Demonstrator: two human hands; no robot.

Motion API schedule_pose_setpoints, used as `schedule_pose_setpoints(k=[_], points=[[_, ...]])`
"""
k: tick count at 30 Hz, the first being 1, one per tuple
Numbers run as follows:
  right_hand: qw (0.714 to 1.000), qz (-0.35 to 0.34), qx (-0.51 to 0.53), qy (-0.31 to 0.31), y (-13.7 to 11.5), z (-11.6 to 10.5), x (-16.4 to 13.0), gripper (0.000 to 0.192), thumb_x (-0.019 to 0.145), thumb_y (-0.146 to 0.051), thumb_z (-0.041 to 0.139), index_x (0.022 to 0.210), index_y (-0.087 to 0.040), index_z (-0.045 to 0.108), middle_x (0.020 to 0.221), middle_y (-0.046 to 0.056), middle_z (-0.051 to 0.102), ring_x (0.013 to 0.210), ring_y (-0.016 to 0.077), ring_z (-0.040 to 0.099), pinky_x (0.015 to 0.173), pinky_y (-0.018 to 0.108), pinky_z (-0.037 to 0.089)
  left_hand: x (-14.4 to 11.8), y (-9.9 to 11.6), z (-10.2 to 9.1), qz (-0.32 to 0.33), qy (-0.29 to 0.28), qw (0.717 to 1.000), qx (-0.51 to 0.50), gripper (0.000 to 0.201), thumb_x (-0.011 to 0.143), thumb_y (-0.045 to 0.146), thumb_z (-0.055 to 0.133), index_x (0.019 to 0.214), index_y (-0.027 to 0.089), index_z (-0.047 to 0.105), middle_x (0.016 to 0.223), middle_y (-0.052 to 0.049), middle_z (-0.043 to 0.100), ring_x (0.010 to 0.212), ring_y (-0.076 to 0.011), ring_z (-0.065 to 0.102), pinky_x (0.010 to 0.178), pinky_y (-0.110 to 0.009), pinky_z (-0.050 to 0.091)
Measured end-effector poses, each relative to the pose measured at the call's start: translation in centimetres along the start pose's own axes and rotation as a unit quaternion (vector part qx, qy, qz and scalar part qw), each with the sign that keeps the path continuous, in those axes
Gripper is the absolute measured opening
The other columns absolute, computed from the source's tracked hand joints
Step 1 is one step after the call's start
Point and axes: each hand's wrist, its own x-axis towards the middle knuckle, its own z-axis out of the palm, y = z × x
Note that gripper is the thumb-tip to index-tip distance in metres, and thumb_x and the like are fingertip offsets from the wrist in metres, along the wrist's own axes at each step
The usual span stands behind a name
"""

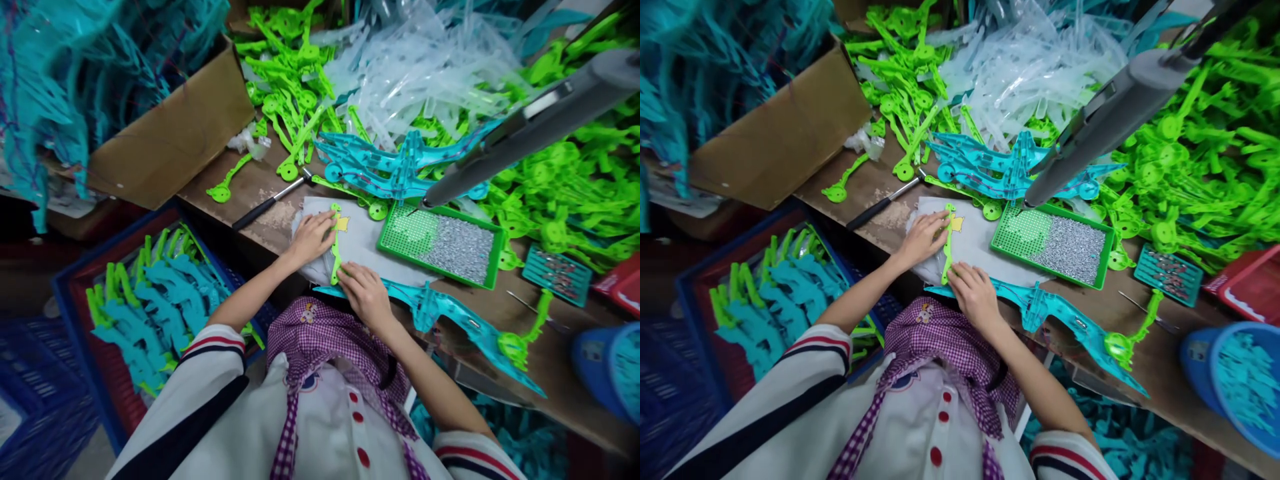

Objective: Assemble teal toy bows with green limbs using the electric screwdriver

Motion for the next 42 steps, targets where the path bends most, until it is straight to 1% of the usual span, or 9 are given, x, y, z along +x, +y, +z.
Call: schedule_pose_setpoints(k=[12, 19, 25, 28, 30, 33, 36, 38, 42], points=[[0.98, -0.161, -0.064, 0.101, 2.4, -1.2, -2.3, 0.035, 0.093, -0.015, 0.062, 0.128, -0.016, 0.067, 0.127, 0.01, 0.071, 0.123, 0.0228, 0.066, 0.105, 0.04, 0.056, -1.7, 2.2, 1.1, -0.016, 0.014, 0.999, 0.048, 0.03, 0.096, 0.023, 0.047, 0.121, 0.016, 0.062, 0.146, -0.012, 0.058, 0.137, -0.0247, 0.052, 0.115, -0.045, 0.042], [0.984, -0.106, -0.088, 0.11, 1.1, -1.0, -2.1, 0.03, 0.095, -0.016, 0.059, 0.122, -0.02, 0.069, 0.124, 0.007, 0.072, 0.117, 0.0228, 0.069, 0.117, 0.048, 0.044, -1.7, 2.3, 0.9, -0.026, 0.011, 0.997, 0.066, 0.029, 0.095, 0.023, 0.048, 0.12, 0.017, 0.062, 0.146, -0.011, 0.057, 0.137, -0.0223, 0.052, 0.117, -0.042, 0.04], [0.995, 0.0, 0.032, 0.094, -0.7, -2.3, -1.2, 0.022, 0.098, -0.023, 0.056, 0.113, -0.024, 0.072, 0.117, 0.007, 0.076, 0.114, 0.0259, 0.071, 0.113, 0.058, 0.046, -1.2, 3.0, 0.7, -0.038, -0.009, 0.995, 0.095, 0.029, 0.091, 0.021, 0.05, 0.117, 0.016, 0.062, 0.15, -0.01, 0.054, 0.137, -0.0255, 0.051, 0.116, -0.043, 0.04], [0.946, 0.084, 0.08, 0.302, -0.7, -5.7, 3.0, 0.033, 0.099, -0.031, 0.053, 0.131, -0.027, 0.063, 0.133, 0.009, 0.068, 0.129, 0.0272, 0.062, 0.114, 0.06, 0.043, -0.6, 3.7, 0.6, -0.061, -0.028, 0.991, 0.112, 0.029, 0.087, 0.019, 0.053, 0.113, 0.015, 0.063, 0.149, -0.013, 0.054, 0.133, -0.0281, 0.053, 0.115, -0.044, 0.041], [0.857, 0.09, 0.097, 0.498, 0.9, -8.9, 7.1, 0.045, 0.099, -0.038, 0.052, 0.142, -0.026, 0.052, 0.147, 0.008, 0.054, 0.143, 0.0274, 0.047, 0.12, 0.06, 0.032, -0.3, 3.9, 0.7, -0.074, -0.034, 0.99, 0.117, 0.028, 0.085, 0.018, 0.053, 0.111, 0.014, 0.062, 0.149, -0.014, 0.054, 0.132, -0.0289, 0.054, 0.115, -0.044, 0.041], [0.827, 0.041, 0.162, 0.536, 5.1, -13.6, 12.8, 0.054, 0.09, -0.046, 0.063, 0.138, -0.023, 0.053, 0.15, 0.009, 0.047, 0.152, 0.0285, 0.031, 0.121, 0.053, 0.028, -0.3, 3.7, 0.8, -0.072, -0.03, 0.991, 0.112, 0.026, 0.084, 0.018, 0.052, 0.109, 0.015, 0.062, 0.148, -0.014, 0.054, 0.131, -0.029, 0.054, 0.113, -0.044, 0.043], [0.868, 0.042, 0.26, 0.421, 8.6, -16.3, 15.4, 0.039, 0.08, -0.052, 0.072, 0.103, -0.022, 0.067, 0.11, 0.009, 0.07, 0.11, 0.0234, 0.068, 0.097, 0.04, 0.052, -0.6, 3.3, 1.2, -0.069, -0.014, 0.992, 0.105, 0.027, 0.084, 0.019, 0.051, 0.109, 0.016, 0.061, 0.147, -0.014, 0.055, 0.13, -0.0294, 0.055, 0.112, -0.046, 0.043], [0.879, 0.063, 0.267, 0.39, 9.4, -16.2, 15.5, 0.033, 0.073, -0.051, 0.08, 0.087, -0.024, 0.066, 0.084, 0.003, 0.07, 0.078, 0.0171, 0.068, 0.08, 0.034, 0.056, -0.7, 3.0, 1.4, -0.065, -0.005, 0.993, 0.099, 0.027, 0.084, 0.019, 0.051, 0.109, 0.016, 0.061, 0.147, -0.014, 0.055, 0.129, -0.0297, 0.055, 0.112, -0.046, 0.043], [0.848, 0.118, 0.308, 0.416, 8.7, -12.9, 14.4, 0.034, 0.08, -0.059, 0.068, 0.084, -0.025, 0.065, 0.061, -0.003, 0.058, 0.054, 0.0148, 0.058, 0.056, 0.033, 0.052, -0.7, 2.8, 1.6, -0.06, 0.001, 0.994, 0.089, 0.028, 0.084, 0.019, 0.051, 0.109, 0.017, 0.061, 0.146, -0.014, 0.055, 0.129, -0.0302, 0.055, 0.112, -0.048, 0.043]])
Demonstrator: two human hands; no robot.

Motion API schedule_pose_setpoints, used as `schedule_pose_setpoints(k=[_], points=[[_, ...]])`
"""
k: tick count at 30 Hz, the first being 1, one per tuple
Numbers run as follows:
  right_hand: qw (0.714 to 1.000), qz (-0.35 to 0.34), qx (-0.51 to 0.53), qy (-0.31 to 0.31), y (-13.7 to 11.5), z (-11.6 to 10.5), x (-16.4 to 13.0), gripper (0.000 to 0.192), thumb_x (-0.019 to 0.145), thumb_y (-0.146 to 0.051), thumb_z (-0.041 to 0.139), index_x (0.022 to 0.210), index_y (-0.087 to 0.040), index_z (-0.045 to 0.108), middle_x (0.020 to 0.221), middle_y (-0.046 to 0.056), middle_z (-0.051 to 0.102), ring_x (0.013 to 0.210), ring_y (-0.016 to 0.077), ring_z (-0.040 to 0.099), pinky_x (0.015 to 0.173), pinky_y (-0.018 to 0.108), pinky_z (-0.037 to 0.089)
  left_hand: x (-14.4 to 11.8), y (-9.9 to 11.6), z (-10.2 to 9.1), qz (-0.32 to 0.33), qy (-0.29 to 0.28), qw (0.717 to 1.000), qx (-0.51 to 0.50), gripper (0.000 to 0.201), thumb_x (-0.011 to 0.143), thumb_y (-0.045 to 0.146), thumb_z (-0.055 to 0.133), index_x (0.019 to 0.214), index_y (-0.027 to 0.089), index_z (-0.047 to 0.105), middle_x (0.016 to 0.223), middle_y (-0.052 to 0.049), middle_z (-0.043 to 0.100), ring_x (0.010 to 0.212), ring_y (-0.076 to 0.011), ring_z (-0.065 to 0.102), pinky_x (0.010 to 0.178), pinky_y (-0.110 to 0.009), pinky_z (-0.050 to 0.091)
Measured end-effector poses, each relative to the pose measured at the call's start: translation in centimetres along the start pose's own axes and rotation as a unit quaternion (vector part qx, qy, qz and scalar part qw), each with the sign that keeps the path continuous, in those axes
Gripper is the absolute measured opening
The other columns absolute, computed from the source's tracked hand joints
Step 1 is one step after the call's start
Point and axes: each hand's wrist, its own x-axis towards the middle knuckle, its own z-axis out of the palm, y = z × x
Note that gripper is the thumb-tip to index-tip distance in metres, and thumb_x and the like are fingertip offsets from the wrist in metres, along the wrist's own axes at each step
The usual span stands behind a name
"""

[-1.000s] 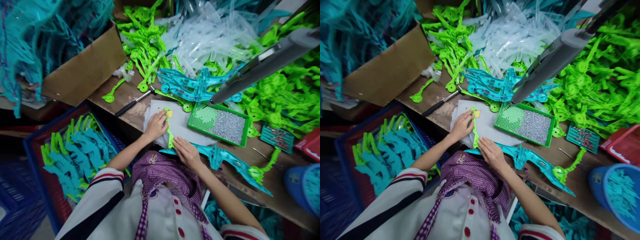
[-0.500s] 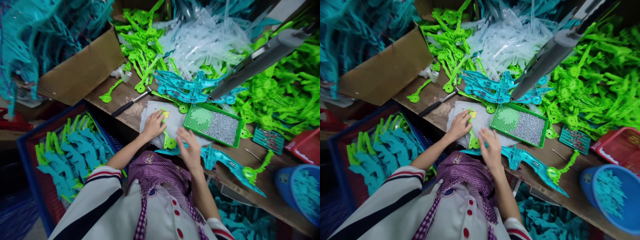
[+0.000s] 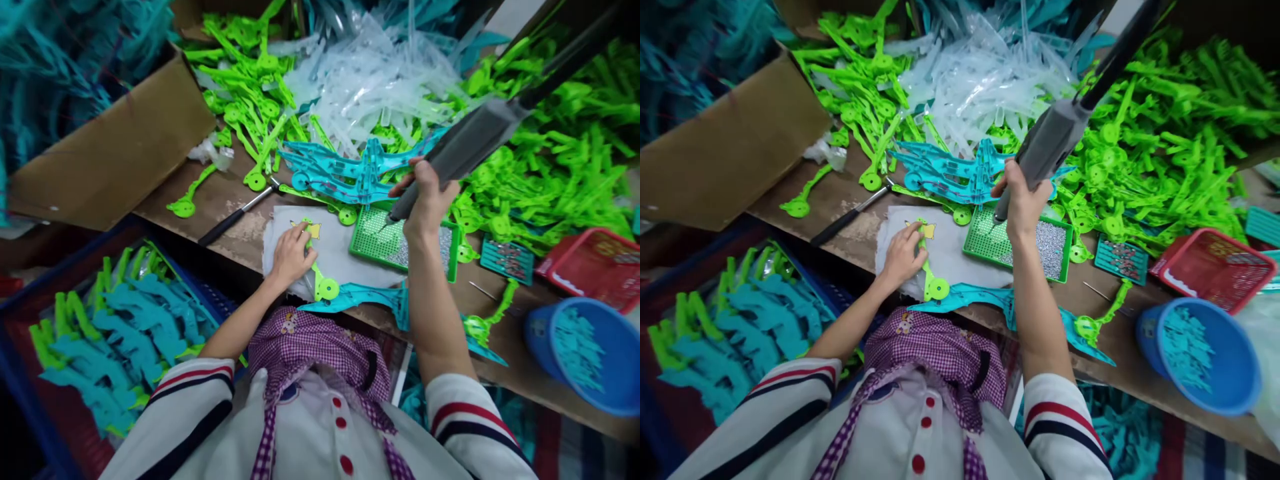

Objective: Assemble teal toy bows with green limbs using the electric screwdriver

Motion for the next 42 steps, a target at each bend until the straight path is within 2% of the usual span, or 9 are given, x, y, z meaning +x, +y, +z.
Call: schedule_pose_setpoints(k=[3, 7, 20, 24, 29, 31, 34, 38, 42], points=[[0.999, 0.03, 0.04, 0.011, 1.0, 1.2, -2.0, 0.041, 0.083, -0.063, 0.06, 0.083, -0.022, 0.064, 0.051, -0.006, 0.048, 0.046, 0.0149, 0.057, 0.047, 0.031, 0.045, 0.1, 0.0, 0.0, -0.001, -0.003, 1.0, 0.002, 0.029, 0.084, 0.02, 0.05, 0.111, 0.018, 0.06, 0.147, -0.013, 0.054, 0.13, -0.0309, 0.054, 0.112, -0.049, 0.043], [0.997, 0.021, 0.069, 0.006, 2.0, 2.0, -2.8, 0.045, 0.081, -0.067, 0.06, 0.08, -0.022, 0.062, 0.052, -0.008, 0.047, 0.039, 0.011, 0.05, 0.044, 0.029, 0.042, 0.3, 0.2, -0.1, 0.0, -0.016, 1.0, 0.014, 0.025, 0.084, 0.019, 0.051, 0.108, 0.016, 0.06, 0.147, -0.015, 0.054, 0.13, -0.0318, 0.054, 0.112, -0.049, 0.043], [0.998, -0.031, -0.054, -0.03, 4.6, 1.8, -3.3, 0.057, 0.092, -0.072, 0.036, 0.093, -0.022, 0.064, 0.062, -0.002, 0.056, 0.054, 0.0161, 0.062, 0.055, 0.034, 0.05, 0.6, 1.9, -1.6, -0.008, -0.067, 0.996, 0.059, 0.022, 0.087, 0.017, 0.048, 0.105, 0.018, 0.061, 0.144, -0.014, 0.057, 0.122, -0.0347, 0.055, 0.095, -0.048, 0.054], [0.998, -0.026, -0.047, -0.018, 3.9, 1.4, -2.9, 0.057, 0.09, -0.073, 0.04, 0.096, -0.023, 0.065, 0.063, -0.002, 0.056, 0.052, 0.0154, 0.062, 0.05, 0.031, 0.049, 0.4, 2.0, -1.5, -0.009, -0.073, 0.995, 0.073, 0.023, 0.089, 0.017, 0.047, 0.106, 0.017, 0.061, 0.148, -0.013, 0.054, 0.115, -0.0326, 0.059, 0.087, -0.044, 0.057], [0.999, -0.032, 0.019, 0.032, 0.3, 0.9, -2.3, 0.059, 0.091, -0.077, 0.03, 0.088, -0.026, 0.061, 0.053, -0.005, 0.042, 0.039, 0.0146, 0.051, 0.04, 0.031, 0.043, 0.3, 2.0, -1.4, -0.01, -0.081, 0.994, 0.073, 0.024, 0.089, 0.017, 0.048, 0.11, 0.017, 0.06, 0.15, -0.014, 0.052, 0.118, -0.0314, 0.059, 0.086, -0.041, 0.059], [0.998, -0.037, 0.045, 0.012, -1.1, 2.2, -2.4, 0.062, 0.09, -0.079, 0.027, 0.086, -0.027, 0.06, 0.051, -0.005, 0.041, 0.039, 0.0151, 0.051, 0.041, 0.032, 0.044, 0.3, 2.0, -1.4, -0.011, -0.088, 0.994, 0.067, 0.024, 0.089, 0.018, 0.049, 0.112, 0.017, 0.059, 0.151, -0.013, 0.051, 0.119, -0.0315, 0.059, 0.086, -0.042, 0.059], [0.998, -0.024, 0.053, -0.038, -1.8, 6.4, -3.2, 0.059, 0.087, -0.081, 0.034, 0.081, -0.027, 0.06, 0.053, -0.003, 0.049, 0.045, 0.0161, 0.057, 0.047, 0.033, 0.05, 0.5, 2.1, -1.5, -0.019, -0.098, 0.993, 0.061, 0.024, 0.09, 0.018, 0.051, 0.112, 0.017, 0.059, 0.152, -0.013, 0.049, 0.119, -0.0315, 0.059, 0.085, -0.042, 0.06], [0.993, -0.009, 0.035, -0.113, -0.4, 12.1, -4.1, 0.055, 0.082, -0.078, 0.047, 0.073, -0.025, 0.061, 0.056, -0.002, 0.056, 0.049, 0.0161, 0.06, 0.051, 0.034, 0.054, 0.7, 2.3, -1.7, -0.027, -0.11, 0.992, 0.056, 0.027, 0.089, 0.018, 0.05, 0.114, 0.015, 0.06, 0.151, -0.016, 0.05, 0.119, -0.0322, 0.06, 0.081, -0.042, 0.061], [0.991, -0.019, 0.047, -0.127, 1.7, 14.4, -4.6, 0.055, 0.08, -0.078, 0.052, 0.068, -0.024, 0.061, 0.059, -0.001, 0.059, 0.053, 0.0178, 0.064, 0.052, 0.036, 0.057, 0.8, 2.3, -1.6, -0.024, -0.107, 0.993, 0.041, 0.03, 0.09, 0.018, 0.049, 0.116, 0.012, 0.061, 0.149, -0.018, 0.05, 0.121, -0.0332, 0.059, 0.083, -0.042, 0.06]])
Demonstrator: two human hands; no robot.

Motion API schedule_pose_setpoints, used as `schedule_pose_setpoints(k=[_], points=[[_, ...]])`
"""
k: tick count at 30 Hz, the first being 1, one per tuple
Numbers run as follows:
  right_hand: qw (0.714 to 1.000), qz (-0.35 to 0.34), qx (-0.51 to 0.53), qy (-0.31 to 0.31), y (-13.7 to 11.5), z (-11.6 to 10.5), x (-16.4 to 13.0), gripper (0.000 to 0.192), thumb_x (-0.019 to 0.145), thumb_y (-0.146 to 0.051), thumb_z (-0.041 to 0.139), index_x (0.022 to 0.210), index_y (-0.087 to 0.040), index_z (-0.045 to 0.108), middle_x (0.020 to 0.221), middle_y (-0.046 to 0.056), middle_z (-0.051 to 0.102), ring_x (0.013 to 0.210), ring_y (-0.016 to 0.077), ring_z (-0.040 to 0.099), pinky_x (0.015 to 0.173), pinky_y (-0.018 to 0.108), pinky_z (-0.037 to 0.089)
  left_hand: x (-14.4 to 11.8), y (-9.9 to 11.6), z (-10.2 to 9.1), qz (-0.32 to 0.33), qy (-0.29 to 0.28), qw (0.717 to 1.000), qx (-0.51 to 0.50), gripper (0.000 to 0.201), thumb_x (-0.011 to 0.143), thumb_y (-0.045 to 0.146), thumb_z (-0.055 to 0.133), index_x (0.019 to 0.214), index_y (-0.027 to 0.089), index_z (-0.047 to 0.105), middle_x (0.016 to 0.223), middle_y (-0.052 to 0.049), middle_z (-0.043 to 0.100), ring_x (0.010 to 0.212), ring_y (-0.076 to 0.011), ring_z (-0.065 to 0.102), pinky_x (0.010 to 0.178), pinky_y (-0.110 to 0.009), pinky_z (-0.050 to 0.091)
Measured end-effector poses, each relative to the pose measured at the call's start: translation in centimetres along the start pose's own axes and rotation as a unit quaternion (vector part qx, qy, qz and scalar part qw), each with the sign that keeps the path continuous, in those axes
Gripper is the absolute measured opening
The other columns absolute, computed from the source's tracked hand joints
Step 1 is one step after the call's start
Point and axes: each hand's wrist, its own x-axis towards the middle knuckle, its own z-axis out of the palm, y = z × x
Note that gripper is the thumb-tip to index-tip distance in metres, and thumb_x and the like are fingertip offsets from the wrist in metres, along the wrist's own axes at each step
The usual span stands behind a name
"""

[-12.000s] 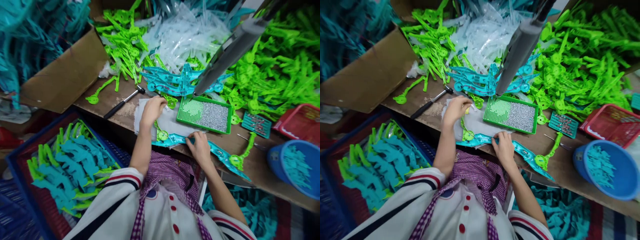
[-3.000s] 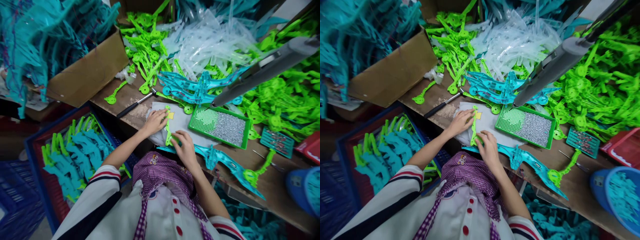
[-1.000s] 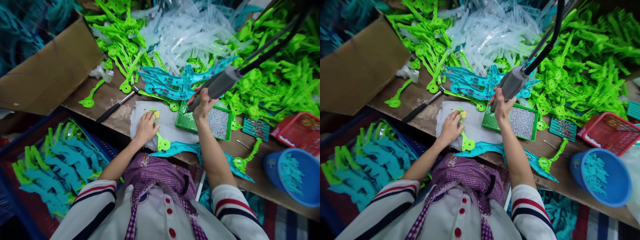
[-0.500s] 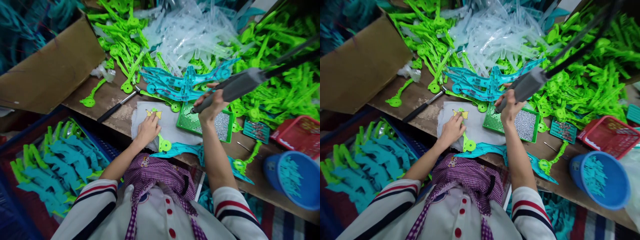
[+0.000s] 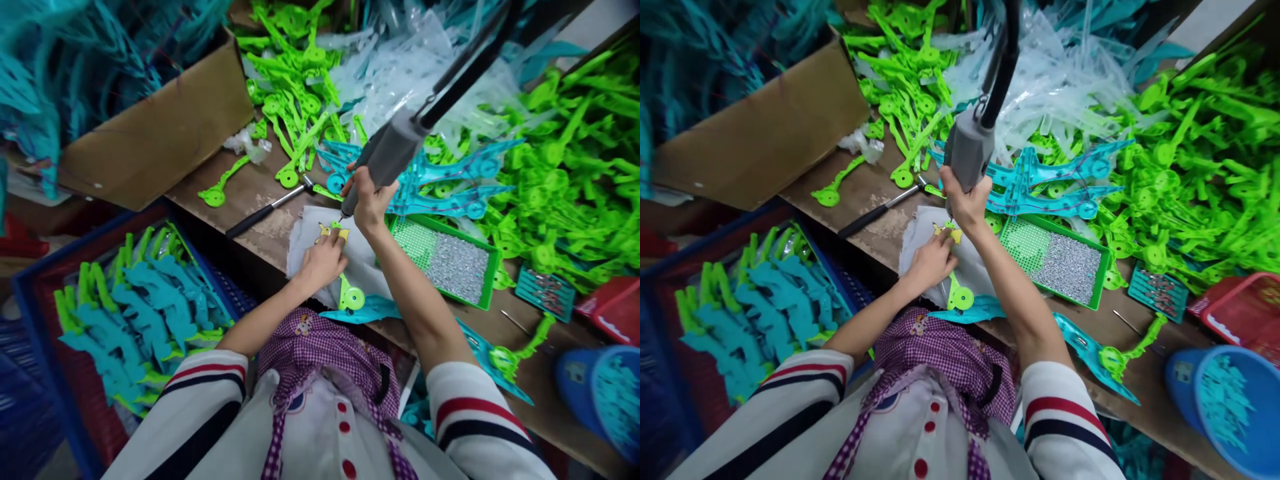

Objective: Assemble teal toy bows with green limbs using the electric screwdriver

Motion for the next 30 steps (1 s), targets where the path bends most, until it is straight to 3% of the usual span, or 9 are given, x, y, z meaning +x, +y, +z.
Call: schedule_pose_setpoints(k=[4, 12, 21, 26, 30], points=[[1.0, 0.011, 0.018, -0.017, 1.3, 0.4, -0.1, 0.053, 0.086, -0.073, 0.049, 0.079, -0.023, 0.067, 0.066, 0.001, 0.06, 0.068, 0.0201, 0.07, 0.057, 0.037, 0.059, 0.0, -0.2, 0.3, 0.0, 0.008, 1.0, -0.02, 0.032, 0.09, 0.017, 0.048, 0.118, 0.012, 0.061, 0.148, -0.019, 0.05, 0.123, -0.0332, 0.057, 0.085, -0.042, 0.06], [0.999, -0.001, -0.003, -0.048, 1.6, 0.6, -0.2, 0.048, 0.088, -0.068, 0.051, 0.083, -0.023, 0.067, 0.07, 0.001, 0.061, 0.067, 0.0192, 0.07, 0.053, 0.035, 0.057, -0.1, -0.5, 0.6, 0.011, 0.016, 0.999, -0.026, 0.034, 0.09, 0.017, 0.047, 0.121, 0.01, 0.06, 0.147, -0.02, 0.05, 0.12, -0.0323, 0.058, 0.084, -0.04, 0.059], [0.997, 0.024, -0.02, -0.073, 2.4, 1.2, -0.2, 0.049, 0.084, -0.072, 0.056, 0.077, -0.024, 0.066, 0.057, -0.002, 0.057, 0.061, 0.0187, 0.068, 0.056, 0.036, 0.06, 0.0, -0.4, 0.4, 0.006, 0.015, 0.999, -0.038, 0.034, 0.089, 0.017, 0.049, 0.12, 0.01, 0.061, 0.146, -0.018, 0.053, 0.12, -0.0317, 0.059, 0.089, -0.041, 0.058], [0.994, 0.018, -0.024, -0.104, 2.7, 1.1, -0.4, 0.051, 0.083, -0.073, 0.057, 0.071, -0.024, 0.065, 0.056, -0.002, 0.057, 0.061, 0.0181, 0.066, 0.061, 0.038, 0.061, 0.0, -0.6, 1.0, 0.004, 0.034, 0.998, -0.06, 0.035, 0.088, 0.017, 0.05, 0.12, 0.01, 0.062, 0.146, -0.018, 0.053, 0.121, -0.0315, 0.059, 0.096, -0.043, 0.057], [0.995, 0.01, -0.026, -0.092, 2.7, 1.3, -0.8, 0.051, 0.084, -0.072, 0.055, 0.071, -0.024, 0.064, 0.059, -0.001, 0.058, 0.063, 0.0185, 0.067, 0.065, 0.039, 0.061, -0.1, -0.9, 1.3, 0.001, 0.044, 0.997, -0.069, 0.033, 0.088, 0.017, 0.05, 0.117, 0.011, 0.063, 0.146, -0.018, 0.054, 0.122, -0.0312, 0.059, 0.098, -0.043, 0.056]])
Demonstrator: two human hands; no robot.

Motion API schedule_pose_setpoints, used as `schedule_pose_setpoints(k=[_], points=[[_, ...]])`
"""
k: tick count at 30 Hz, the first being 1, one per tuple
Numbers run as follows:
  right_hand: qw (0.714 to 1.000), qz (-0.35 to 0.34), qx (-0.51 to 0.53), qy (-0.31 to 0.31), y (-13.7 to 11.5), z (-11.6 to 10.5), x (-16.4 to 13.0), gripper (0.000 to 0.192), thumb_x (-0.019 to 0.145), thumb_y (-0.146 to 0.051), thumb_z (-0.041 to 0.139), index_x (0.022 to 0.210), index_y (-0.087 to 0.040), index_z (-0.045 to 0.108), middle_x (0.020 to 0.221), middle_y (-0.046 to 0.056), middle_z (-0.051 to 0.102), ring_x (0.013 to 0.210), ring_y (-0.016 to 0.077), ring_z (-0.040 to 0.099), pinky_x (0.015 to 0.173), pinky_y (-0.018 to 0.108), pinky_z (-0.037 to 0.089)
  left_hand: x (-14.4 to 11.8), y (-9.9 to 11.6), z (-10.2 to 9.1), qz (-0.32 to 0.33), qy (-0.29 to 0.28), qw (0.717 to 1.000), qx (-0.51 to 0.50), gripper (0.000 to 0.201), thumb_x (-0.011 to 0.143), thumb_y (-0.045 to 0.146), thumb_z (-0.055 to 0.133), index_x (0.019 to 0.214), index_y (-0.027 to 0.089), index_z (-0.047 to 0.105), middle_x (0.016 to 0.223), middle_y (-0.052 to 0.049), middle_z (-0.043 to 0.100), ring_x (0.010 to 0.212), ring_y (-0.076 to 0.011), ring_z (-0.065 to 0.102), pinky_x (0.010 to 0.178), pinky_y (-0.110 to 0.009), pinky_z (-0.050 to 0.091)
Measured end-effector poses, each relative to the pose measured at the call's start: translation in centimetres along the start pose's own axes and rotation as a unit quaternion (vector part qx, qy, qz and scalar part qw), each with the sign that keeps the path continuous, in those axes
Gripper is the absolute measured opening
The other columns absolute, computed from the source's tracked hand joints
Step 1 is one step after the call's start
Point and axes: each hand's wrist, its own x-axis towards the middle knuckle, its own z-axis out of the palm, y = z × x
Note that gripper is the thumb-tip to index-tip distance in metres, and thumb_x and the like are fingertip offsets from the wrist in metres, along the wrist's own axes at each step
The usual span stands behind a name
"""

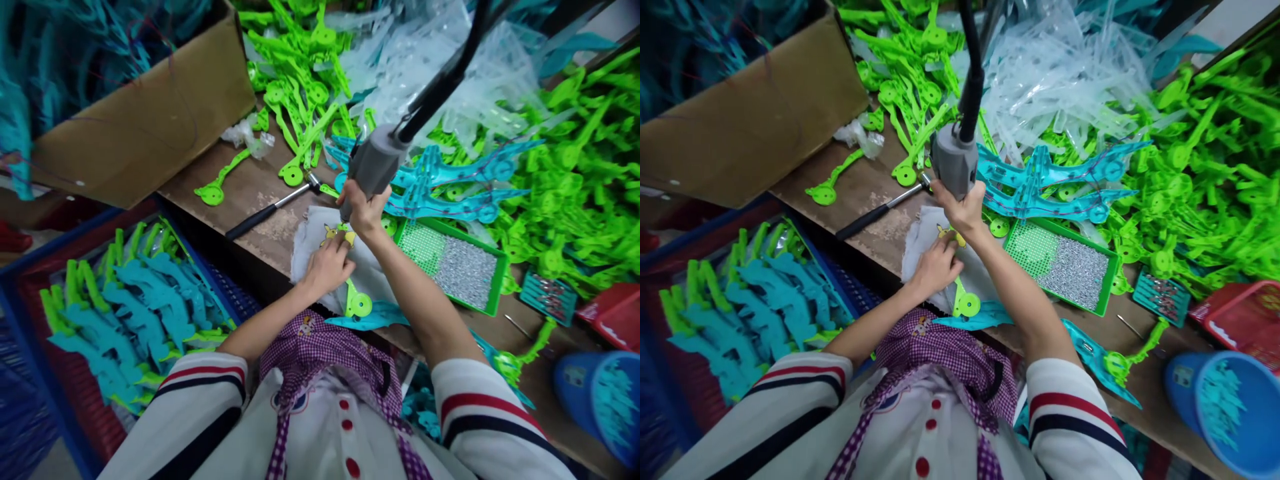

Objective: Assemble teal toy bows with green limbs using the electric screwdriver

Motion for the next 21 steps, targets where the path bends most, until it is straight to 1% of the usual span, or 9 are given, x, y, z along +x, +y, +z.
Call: schedule_pose_setpoints(k=[2, 4, 7, 9, 13, 15, 17, 19, 21], points=[[1.0, 0.013, -0.005, 0.027, -0.6, -0.4, 0.2, 0.053, 0.085, -0.074, 0.051, 0.075, -0.024, 0.064, 0.058, -0.002, 0.058, 0.06, 0.019, 0.066, 0.062, 0.039, 0.06, -0.1, -0.1, 0.1, 0.001, 0.007, 1.0, -0.005, 0.031, 0.088, 0.017, 0.05, 0.116, 0.01, 0.062, 0.145, -0.019, 0.054, 0.123, -0.0311, 0.059, 0.099, -0.043, 0.056], [0.996, 0.016, -0.013, 0.089, -1.9, -1.7, 0.6, 0.055, 0.087, -0.076, 0.044, 0.08, -0.025, 0.063, 0.054, -0.002, 0.055, 0.053, 0.0183, 0.063, 0.053, 0.036, 0.056, -0.2, -0.2, 0.1, 0.0, 0.014, 1.0, -0.01, 0.029, 0.088, 0.016, 0.051, 0.114, 0.011, 0.062, 0.145, -0.018, 0.054, 0.124, -0.0309, 0.058, 0.1, -0.043, 0.056], [0.977, -0.039, -0.034, 0.208, -4.3, -5.7, 0.5, 0.059, 0.092, -0.075, 0.028, 0.085, -0.026, 0.06, 0.054, -0.002, 0.051, 0.044, 0.0155, 0.057, 0.045, 0.032, 0.047, -0.1, -0.4, 0.3, -0.004, 0.023, 1.0, -0.02, 0.026, 0.087, 0.017, 0.051, 0.111, 0.014, 0.061, 0.146, -0.016, 0.054, 0.124, -0.0306, 0.057, 0.1, -0.044, 0.055], [0.964, -0.083, -0.047, 0.249, -5.5, -8.9, -0.2, 0.057, 0.093, -0.073, 0.028, 0.082, -0.026, 0.059, 0.056, -0.002, 0.051, 0.042, 0.0143, 0.054, 0.043, 0.031, 0.043, 0.1, -0.7, 0.5, -0.001, 0.031, 0.999, -0.037, 0.026, 0.086, 0.017, 0.051, 0.111, 0.015, 0.06, 0.145, -0.015, 0.054, 0.125, -0.03, 0.057, 0.102, -0.044, 0.054], [0.968, -0.066, -0.042, 0.239, -5.1, -13.2, -2.9, 0.042, 0.086, -0.064, 0.054, 0.077, -0.025, 0.063, 0.058, -0.003, 0.054, 0.04, 0.0135, 0.053, 0.04, 0.03, 0.04, -0.8, -1.5, 0.3, 0.007, 0.084, 0.99, -0.112, 0.034, 0.087, 0.018, 0.054, 0.121, 0.015, 0.055, 0.147, -0.017, 0.049, 0.132, -0.0292, 0.052, 0.108, -0.045, 0.05], [0.968, -0.049, -0.03, 0.244, -4.0, -14.2, -3.9, 0.042, 0.083, -0.065, 0.058, 0.078, -0.024, 0.064, 0.057, -0.003, 0.055, 0.039, 0.0139, 0.053, 0.04, 0.03, 0.039, -2.6, -1.5, 0.0, -0.009, 0.126, 0.98, -0.153, 0.042, 0.088, 0.024, 0.058, 0.129, 0.016, 0.05, 0.151, -0.018, 0.041, 0.127, -0.0279, 0.056, 0.1, -0.044, 0.054], [0.964, -0.049, -0.016, 0.26, -2.7, -14.6, -4.4, 0.045, 0.08, -0.069, 0.057, 0.076, -0.025, 0.062, 0.061, -0.002, 0.057, 0.041, 0.0147, 0.054, 0.042, 0.031, 0.04, -5.2, -1.0, -0.3, -0.045, 0.146, 0.969, -0.196, 0.047, 0.089, 0.031, 0.062, 0.132, 0.019, 0.048, 0.15, -0.018, 0.041, 0.109, -0.0222, 0.063, 0.086, -0.038, 0.059], [0.963, -0.043, -0.005, 0.265, -1.8, -14.6, -4.3, 0.048, 0.079, -0.072, 0.056, 0.077, -0.024, 0.061, 0.067, 0.0, 0.06, 0.045, 0.0157, 0.056, 0.044, 0.032, 0.041, -7.9, 0.0, -0.6, -0.097, 0.116, 0.957, -0.249, 0.049, 0.088, 0.037, 0.063, 0.131, 0.019, 0.047, 0.138, -0.016, 0.051, 0.088, -0.0153, 0.066, 0.074, -0.031, 0.059], [0.964, -0.029, -0.002, 0.263, -1.2, -14.6, -4.1, 0.049, 0.079, -0.072, 0.055, 0.078, -0.023, 0.06, 0.068, 0.001, 0.06, 0.046, 0.0156, 0.056, 0.046, 0.033, 0.042, -9.9, 1.2, -0.7, -0.149, 0.04, 0.942, -0.298, 0.054, 0.088, 0.041, 0.063, 0.134, 0.019, 0.044, 0.118, -0.011, 0.062, 0.077, -0.0133, 0.065, 0.068, -0.028, 0.057]])
